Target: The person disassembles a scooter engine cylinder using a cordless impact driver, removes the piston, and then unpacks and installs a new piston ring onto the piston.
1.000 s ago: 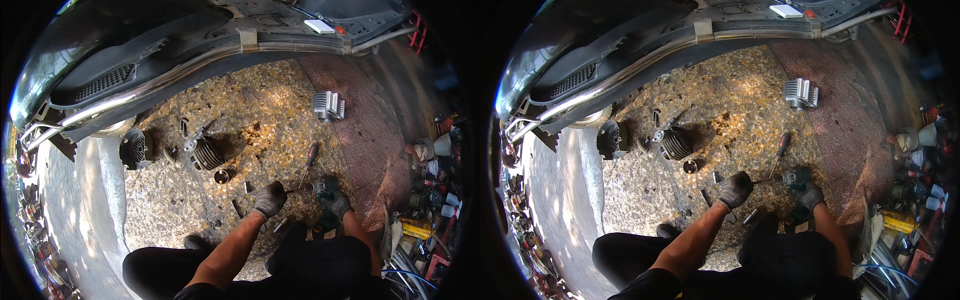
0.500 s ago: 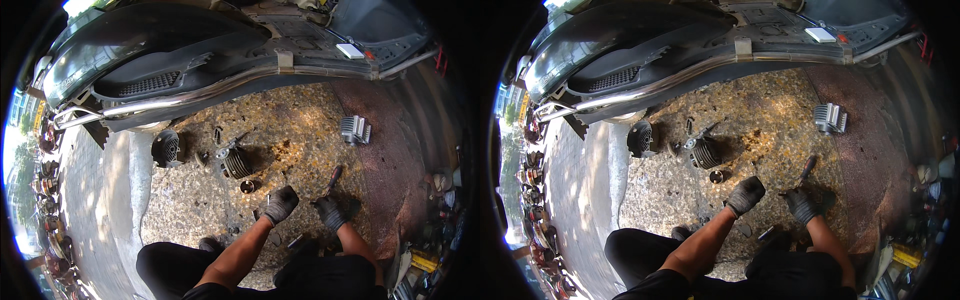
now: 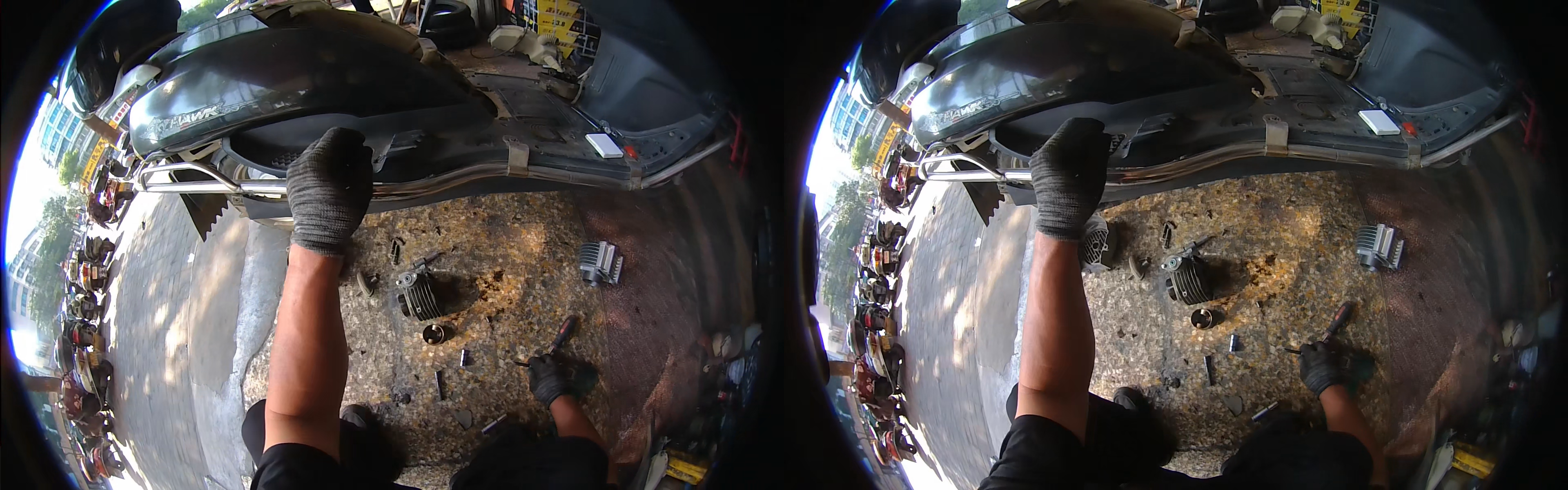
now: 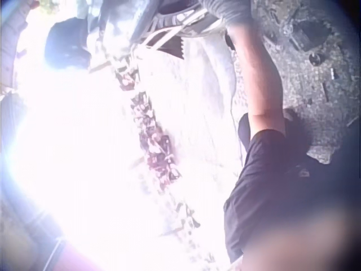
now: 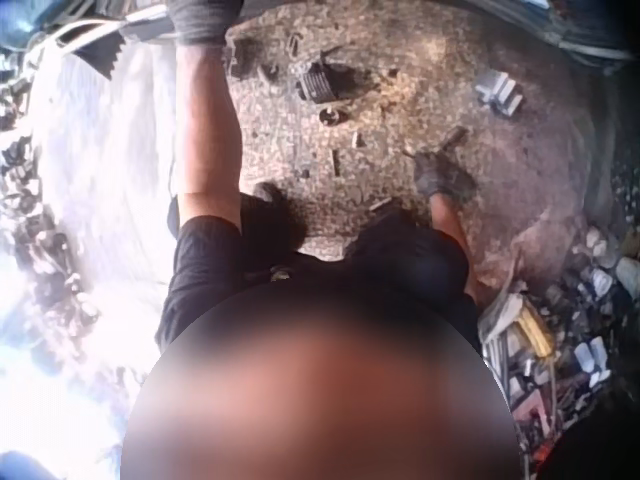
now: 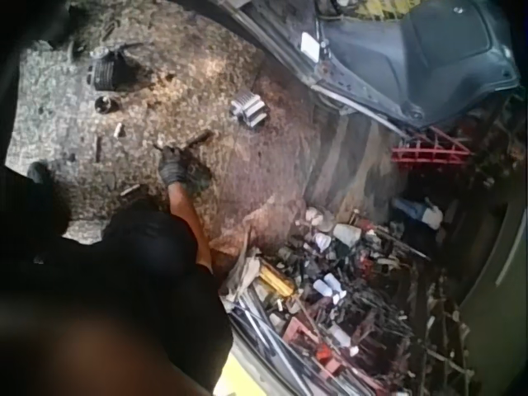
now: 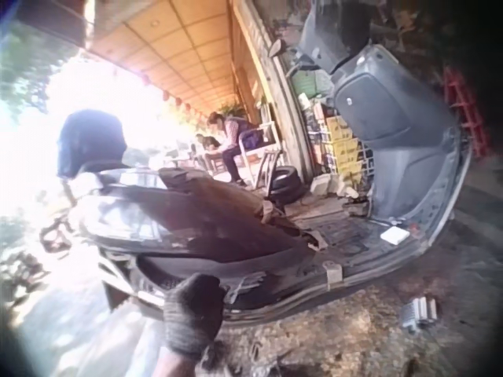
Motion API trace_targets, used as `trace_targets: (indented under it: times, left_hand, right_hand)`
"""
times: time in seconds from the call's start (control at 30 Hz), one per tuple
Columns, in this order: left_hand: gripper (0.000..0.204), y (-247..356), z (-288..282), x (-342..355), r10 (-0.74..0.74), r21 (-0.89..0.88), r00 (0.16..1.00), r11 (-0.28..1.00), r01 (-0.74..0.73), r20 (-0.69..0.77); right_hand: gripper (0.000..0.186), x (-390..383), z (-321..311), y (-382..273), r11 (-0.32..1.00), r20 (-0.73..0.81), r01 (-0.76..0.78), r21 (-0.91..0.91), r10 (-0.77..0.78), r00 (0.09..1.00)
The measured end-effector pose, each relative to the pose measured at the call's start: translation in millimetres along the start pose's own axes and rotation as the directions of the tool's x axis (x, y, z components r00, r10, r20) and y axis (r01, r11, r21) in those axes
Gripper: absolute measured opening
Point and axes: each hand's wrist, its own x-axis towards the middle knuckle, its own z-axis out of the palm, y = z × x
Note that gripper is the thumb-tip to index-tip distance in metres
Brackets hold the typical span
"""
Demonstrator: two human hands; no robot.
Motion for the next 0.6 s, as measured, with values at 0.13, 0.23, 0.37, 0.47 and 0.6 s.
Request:
trace_targets:
  times: [0.13,0.23,0.37,0.47,0.6]
  left_hand:
    - [0.018,-6,3,21,-0.011,0.310,0.980,0.949,-0.051,0.196]
    - [0.019,-9,-2,12,-0.070,0.324,0.978,0.946,0.002,0.197]
    - [0.013,-18,4,-34,-0.114,-0.273,0.965,0.961,0.046,-0.236]
    - [0.010,-15,23,-111,-0.475,-0.578,0.798,0.790,0.203,-0.369]
    - [0.012,-23,82,-208,-0.883,-0.666,0.441,0.236,0.708,0.157]
  right_hand:
    - [0.024,-3,14,3,0.998,-0.087,-0.042,0.044,0.046,0.995]
    - [0.024,-6,19,7,0.988,-0.142,-0.045,0.145,0.066,0.988]
    - [0.032,-3,16,12,0.992,-0.050,-0.104,0.072,0.108,0.993]
    - [0.033,-3,7,11,0.988,0.001,-0.146,0.046,0.146,0.989]
    - [0.029,-20,-12,10,0.982,-0.270,-0.188,0.003,0.182,0.946]
